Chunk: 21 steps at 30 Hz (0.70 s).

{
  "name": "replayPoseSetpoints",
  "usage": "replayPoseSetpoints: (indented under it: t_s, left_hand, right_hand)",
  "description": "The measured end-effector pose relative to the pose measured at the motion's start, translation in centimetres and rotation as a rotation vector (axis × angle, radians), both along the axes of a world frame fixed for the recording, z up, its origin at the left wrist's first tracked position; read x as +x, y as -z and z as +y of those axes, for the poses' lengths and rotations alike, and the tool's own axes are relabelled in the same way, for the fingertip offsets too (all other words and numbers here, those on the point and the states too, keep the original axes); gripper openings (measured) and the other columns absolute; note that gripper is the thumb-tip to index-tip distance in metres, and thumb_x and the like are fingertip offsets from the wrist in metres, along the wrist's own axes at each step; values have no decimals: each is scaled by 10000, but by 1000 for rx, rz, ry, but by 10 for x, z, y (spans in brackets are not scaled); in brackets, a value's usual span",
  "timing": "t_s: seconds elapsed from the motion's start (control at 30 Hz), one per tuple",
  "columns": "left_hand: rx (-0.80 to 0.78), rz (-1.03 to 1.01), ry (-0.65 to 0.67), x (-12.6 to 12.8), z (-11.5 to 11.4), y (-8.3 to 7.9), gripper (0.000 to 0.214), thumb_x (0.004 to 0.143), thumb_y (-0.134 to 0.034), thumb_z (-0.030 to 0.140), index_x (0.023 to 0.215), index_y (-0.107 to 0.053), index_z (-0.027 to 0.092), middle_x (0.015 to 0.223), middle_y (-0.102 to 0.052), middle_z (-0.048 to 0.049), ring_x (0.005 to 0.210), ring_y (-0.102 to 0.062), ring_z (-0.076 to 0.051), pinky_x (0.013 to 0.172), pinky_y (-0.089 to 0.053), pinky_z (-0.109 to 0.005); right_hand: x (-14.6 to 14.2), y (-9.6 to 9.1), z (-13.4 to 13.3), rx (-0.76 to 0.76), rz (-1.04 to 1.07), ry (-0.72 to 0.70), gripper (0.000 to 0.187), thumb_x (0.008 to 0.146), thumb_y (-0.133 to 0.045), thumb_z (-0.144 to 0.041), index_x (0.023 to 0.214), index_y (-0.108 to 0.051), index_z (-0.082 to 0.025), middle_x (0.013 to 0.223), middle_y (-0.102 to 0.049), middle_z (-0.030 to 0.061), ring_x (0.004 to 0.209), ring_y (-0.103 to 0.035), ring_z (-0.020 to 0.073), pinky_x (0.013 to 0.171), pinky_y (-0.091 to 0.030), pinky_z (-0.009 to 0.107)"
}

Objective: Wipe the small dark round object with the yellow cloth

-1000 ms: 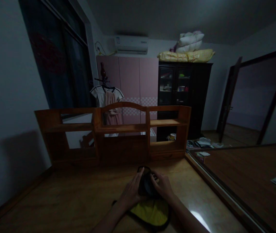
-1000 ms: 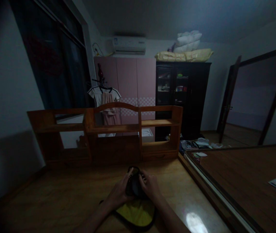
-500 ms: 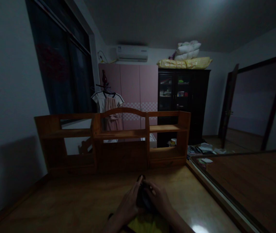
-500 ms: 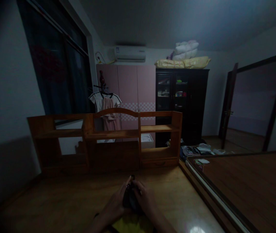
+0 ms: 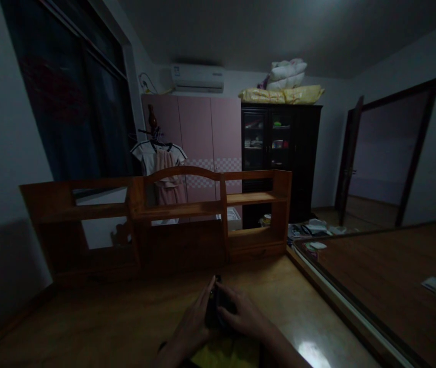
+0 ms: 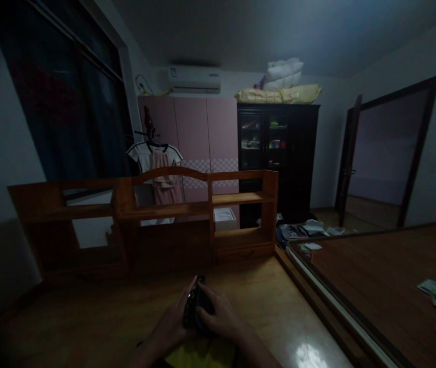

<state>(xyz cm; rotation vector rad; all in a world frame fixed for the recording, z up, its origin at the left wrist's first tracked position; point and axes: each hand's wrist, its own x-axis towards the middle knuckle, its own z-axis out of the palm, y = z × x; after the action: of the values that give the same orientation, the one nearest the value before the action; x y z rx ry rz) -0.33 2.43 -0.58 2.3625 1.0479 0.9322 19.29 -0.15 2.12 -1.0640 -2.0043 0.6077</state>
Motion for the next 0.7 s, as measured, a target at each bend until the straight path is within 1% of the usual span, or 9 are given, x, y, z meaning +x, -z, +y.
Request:
replayPoseSetpoints:
  t_s: [0.13, 0.27, 0.4, 0.57, 0.7]
  left_hand:
    - [30, 9, 1, 0, -1, -1, 1059, 675, -739, 324, 1462, -32, 296, 1496, -263, -51, 1330, -337, -247, 1094, -325, -394]
    - [52, 11, 13, 2, -1, -3, 1049, 678, -738, 396, 1460, -47, 283, 1487, -280, -70, 1302, -382, -254, 1067, -368, -384]
    - [90, 33, 13, 3, -4, -6, 1031, 692, -723, 417, 1460, -49, 285, 1474, -302, -72, 1284, -405, -255, 1047, -392, -376]
    - [102, 37, -6, 4, -5, -3, 1019, 700, -713, 427, 1461, -50, 282, 1438, -355, -83, 1242, -447, -262, 1007, -426, -378]
    - [123, 42, -14, 4, -6, -2, 1024, 705, -712, 413, 1463, -37, 275, 1428, -361, -91, 1243, -440, -264, 1013, -415, -390]
  right_hand:
    - [1, -1, 1, 13, -11, -1, 629, 792, -582, -293, 1386, -378, -267, 1239, -593, 77, 1074, -578, 260, 912, -451, 378]
    - [-1, 3, 5, 53, 34, 17, 531, 790, -539, -190, 1315, -475, -241, 1168, -637, 72, 1034, -603, 232, 892, -464, 340]
    - [-5, 4, 9, 49, 43, 41, 442, 813, -471, -128, 1235, -557, -227, 1059, -691, 61, 926, -653, 203, 823, -490, 294]
    - [-6, 4, 12, 39, -3, 124, 315, 850, -466, -154, 1074, -662, -257, 950, -727, 28, 839, -678, 192, 763, -489, 264]
    - [-4, 7, 13, 74, -18, 174, 289, 854, -479, -166, 1038, -677, -266, 934, -730, 21, 824, -679, 190, 728, -475, 252]
